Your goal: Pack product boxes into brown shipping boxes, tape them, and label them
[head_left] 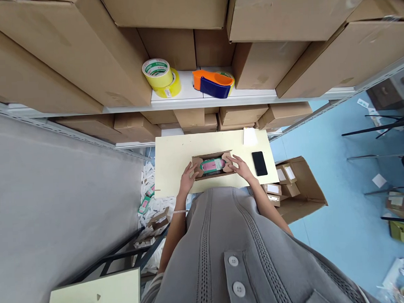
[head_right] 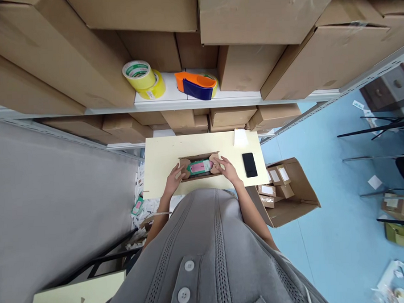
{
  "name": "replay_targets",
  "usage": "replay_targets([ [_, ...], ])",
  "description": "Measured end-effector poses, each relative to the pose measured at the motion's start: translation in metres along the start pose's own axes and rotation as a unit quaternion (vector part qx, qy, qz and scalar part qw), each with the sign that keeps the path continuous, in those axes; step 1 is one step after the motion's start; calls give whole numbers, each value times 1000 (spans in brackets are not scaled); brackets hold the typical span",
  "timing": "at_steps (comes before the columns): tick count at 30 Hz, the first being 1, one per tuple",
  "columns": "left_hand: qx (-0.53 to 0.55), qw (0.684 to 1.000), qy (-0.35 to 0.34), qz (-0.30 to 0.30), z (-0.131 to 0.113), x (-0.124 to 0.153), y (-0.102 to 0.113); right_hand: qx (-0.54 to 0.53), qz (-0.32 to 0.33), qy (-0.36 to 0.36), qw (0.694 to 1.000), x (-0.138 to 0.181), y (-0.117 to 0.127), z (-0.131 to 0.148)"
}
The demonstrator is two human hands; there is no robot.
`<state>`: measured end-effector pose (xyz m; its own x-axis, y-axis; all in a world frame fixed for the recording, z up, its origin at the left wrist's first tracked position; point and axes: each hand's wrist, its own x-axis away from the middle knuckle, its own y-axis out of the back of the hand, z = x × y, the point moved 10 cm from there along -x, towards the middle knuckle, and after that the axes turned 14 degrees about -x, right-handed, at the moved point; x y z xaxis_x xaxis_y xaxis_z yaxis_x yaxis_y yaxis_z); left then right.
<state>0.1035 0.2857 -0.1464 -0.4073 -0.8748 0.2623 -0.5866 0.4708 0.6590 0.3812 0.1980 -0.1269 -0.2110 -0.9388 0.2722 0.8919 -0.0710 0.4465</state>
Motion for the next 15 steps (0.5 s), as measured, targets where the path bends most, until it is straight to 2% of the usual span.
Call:
replay_targets([
  [3,3,1000,-19,-11,2,12,10,-6,-33,16,999,9,15,-3],
  [7,-11,999,-38,9,12,27,14,5,-49,13,999,26,23,-15],
  [11,-1,999,-46,25,17,30,5,-26,-37,28,999,33,12,-21],
  [15,73,997,-29,24,13,23,-4,-96,-41,14,994,28,2,-23],
])
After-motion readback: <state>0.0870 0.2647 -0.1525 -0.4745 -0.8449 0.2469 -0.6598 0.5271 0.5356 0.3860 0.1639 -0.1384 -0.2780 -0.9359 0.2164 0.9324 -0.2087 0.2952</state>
